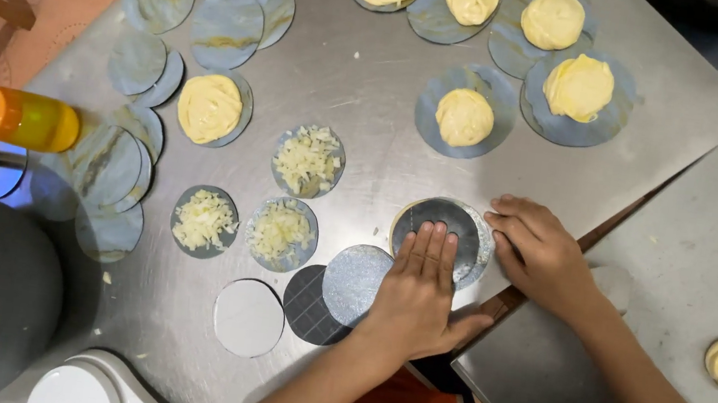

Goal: The person assembles small pies by placing dough on circular molds, adding a brown filling, and topping with shredded white filling. They use a digital scale to measure the shredded filling and a circular cutter to shape the dough. The process involves repetitive assembly of multiple pies on a metal table.

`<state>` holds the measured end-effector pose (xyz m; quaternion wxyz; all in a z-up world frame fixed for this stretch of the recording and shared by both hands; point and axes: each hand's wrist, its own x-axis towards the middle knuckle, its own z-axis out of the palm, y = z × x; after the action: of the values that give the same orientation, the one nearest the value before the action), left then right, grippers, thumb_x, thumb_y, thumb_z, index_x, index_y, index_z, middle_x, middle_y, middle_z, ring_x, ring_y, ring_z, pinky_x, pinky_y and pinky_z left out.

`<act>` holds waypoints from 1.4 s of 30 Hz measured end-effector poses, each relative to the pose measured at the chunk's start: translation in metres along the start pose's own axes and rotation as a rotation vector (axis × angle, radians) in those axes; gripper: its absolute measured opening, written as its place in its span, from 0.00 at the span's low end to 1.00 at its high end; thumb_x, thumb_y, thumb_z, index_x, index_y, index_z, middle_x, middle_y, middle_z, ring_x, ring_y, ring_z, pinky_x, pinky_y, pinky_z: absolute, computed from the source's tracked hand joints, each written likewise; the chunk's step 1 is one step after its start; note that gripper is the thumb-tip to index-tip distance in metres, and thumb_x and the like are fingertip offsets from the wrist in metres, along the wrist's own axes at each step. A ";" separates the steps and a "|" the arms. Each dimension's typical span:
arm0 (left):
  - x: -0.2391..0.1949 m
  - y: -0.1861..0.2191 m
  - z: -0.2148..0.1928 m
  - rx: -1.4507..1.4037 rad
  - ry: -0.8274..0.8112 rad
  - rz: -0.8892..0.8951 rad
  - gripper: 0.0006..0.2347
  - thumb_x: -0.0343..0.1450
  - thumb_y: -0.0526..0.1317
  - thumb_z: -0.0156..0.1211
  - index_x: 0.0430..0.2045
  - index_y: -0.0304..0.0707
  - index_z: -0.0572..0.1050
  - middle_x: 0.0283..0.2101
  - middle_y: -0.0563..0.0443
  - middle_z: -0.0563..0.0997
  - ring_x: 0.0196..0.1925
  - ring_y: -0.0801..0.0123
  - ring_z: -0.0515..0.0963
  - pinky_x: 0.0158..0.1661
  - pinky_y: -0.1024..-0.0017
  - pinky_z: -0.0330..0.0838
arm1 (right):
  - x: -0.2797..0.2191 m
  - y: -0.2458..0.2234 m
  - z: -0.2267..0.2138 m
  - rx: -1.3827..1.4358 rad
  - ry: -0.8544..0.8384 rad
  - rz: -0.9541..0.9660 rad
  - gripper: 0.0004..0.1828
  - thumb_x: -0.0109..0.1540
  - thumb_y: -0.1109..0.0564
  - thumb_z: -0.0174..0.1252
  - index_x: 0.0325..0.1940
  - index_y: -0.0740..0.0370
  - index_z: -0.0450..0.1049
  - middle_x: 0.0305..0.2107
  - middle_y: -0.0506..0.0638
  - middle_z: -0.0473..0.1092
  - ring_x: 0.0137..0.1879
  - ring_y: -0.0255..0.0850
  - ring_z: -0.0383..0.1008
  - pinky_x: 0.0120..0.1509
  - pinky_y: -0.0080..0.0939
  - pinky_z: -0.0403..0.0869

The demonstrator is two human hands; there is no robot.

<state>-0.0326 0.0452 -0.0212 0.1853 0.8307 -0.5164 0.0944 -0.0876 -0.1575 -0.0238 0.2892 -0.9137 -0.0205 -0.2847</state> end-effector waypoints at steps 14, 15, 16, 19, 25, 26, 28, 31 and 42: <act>0.031 0.011 -0.003 0.081 -0.432 -0.024 0.51 0.60 0.73 0.39 0.53 0.08 0.69 0.54 0.06 0.71 0.62 0.18 0.70 0.63 0.35 0.58 | -0.002 0.000 0.001 -0.023 -0.048 0.038 0.07 0.67 0.60 0.58 0.43 0.66 0.78 0.43 0.57 0.77 0.58 0.54 0.78 0.68 0.53 0.73; 0.031 0.012 -0.003 0.101 -0.425 -0.009 0.50 0.60 0.73 0.39 0.52 0.09 0.71 0.54 0.07 0.72 0.62 0.18 0.71 0.63 0.36 0.58 | -0.002 -0.001 0.002 -0.031 -0.067 0.068 0.07 0.66 0.60 0.58 0.42 0.67 0.78 0.42 0.58 0.77 0.58 0.55 0.77 0.68 0.53 0.73; 0.035 0.010 -0.006 0.108 -0.421 -0.011 0.50 0.60 0.73 0.39 0.52 0.09 0.71 0.54 0.07 0.72 0.62 0.18 0.71 0.63 0.36 0.58 | -0.002 -0.001 0.002 -0.029 -0.064 0.062 0.07 0.66 0.60 0.58 0.42 0.67 0.78 0.42 0.58 0.77 0.58 0.55 0.77 0.68 0.53 0.73; 0.055 0.002 -0.024 0.126 -0.315 0.054 0.44 0.61 0.71 0.40 0.42 0.18 0.81 0.45 0.16 0.80 0.53 0.25 0.79 0.57 0.43 0.67 | -0.006 0.001 0.003 -0.057 -0.130 0.121 0.08 0.67 0.58 0.57 0.43 0.65 0.79 0.44 0.58 0.77 0.60 0.56 0.76 0.70 0.55 0.71; 0.100 -0.038 -0.065 -0.051 -0.789 -0.116 0.32 0.64 0.67 0.39 0.32 0.40 0.86 0.34 0.39 0.85 0.43 0.46 0.84 0.44 0.54 0.76 | -0.011 0.006 0.001 -0.073 -0.169 0.077 0.09 0.68 0.57 0.56 0.47 0.63 0.78 0.45 0.57 0.74 0.63 0.54 0.74 0.72 0.53 0.69; 0.093 -0.048 -0.064 -0.068 -0.572 -0.081 0.21 0.67 0.57 0.47 0.28 0.44 0.85 0.27 0.45 0.83 0.35 0.50 0.85 0.37 0.55 0.78 | -0.009 0.005 -0.003 -0.052 -0.168 0.078 0.10 0.67 0.57 0.56 0.47 0.65 0.78 0.45 0.58 0.75 0.62 0.55 0.75 0.71 0.54 0.70; 0.074 -0.056 -0.071 -0.081 -0.375 -0.036 0.11 0.70 0.48 0.56 0.25 0.48 0.84 0.21 0.52 0.82 0.28 0.54 0.85 0.30 0.57 0.79 | -0.009 0.004 -0.002 -0.022 -0.161 0.096 0.11 0.67 0.58 0.57 0.48 0.66 0.78 0.44 0.60 0.75 0.61 0.56 0.75 0.70 0.55 0.71; 0.050 -0.049 -0.086 -0.172 -0.242 -0.013 0.09 0.72 0.41 0.59 0.21 0.42 0.82 0.17 0.50 0.78 0.22 0.58 0.81 0.23 0.63 0.78 | -0.009 0.009 -0.002 -0.036 -0.156 0.062 0.10 0.67 0.59 0.56 0.49 0.66 0.79 0.45 0.60 0.75 0.61 0.56 0.75 0.69 0.55 0.72; 0.036 -0.056 -0.067 -0.107 -0.273 0.174 0.06 0.58 0.22 0.69 0.15 0.33 0.80 0.14 0.47 0.76 0.20 0.64 0.78 0.21 0.71 0.77 | -0.003 -0.005 -0.001 -0.076 -0.098 0.055 0.08 0.64 0.65 0.62 0.47 0.68 0.79 0.43 0.57 0.76 0.60 0.53 0.77 0.68 0.48 0.74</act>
<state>0.0359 0.0649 0.0403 0.1487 0.7769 -0.6110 -0.0312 -0.0912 -0.1536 -0.0225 0.2607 -0.9371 0.0010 -0.2320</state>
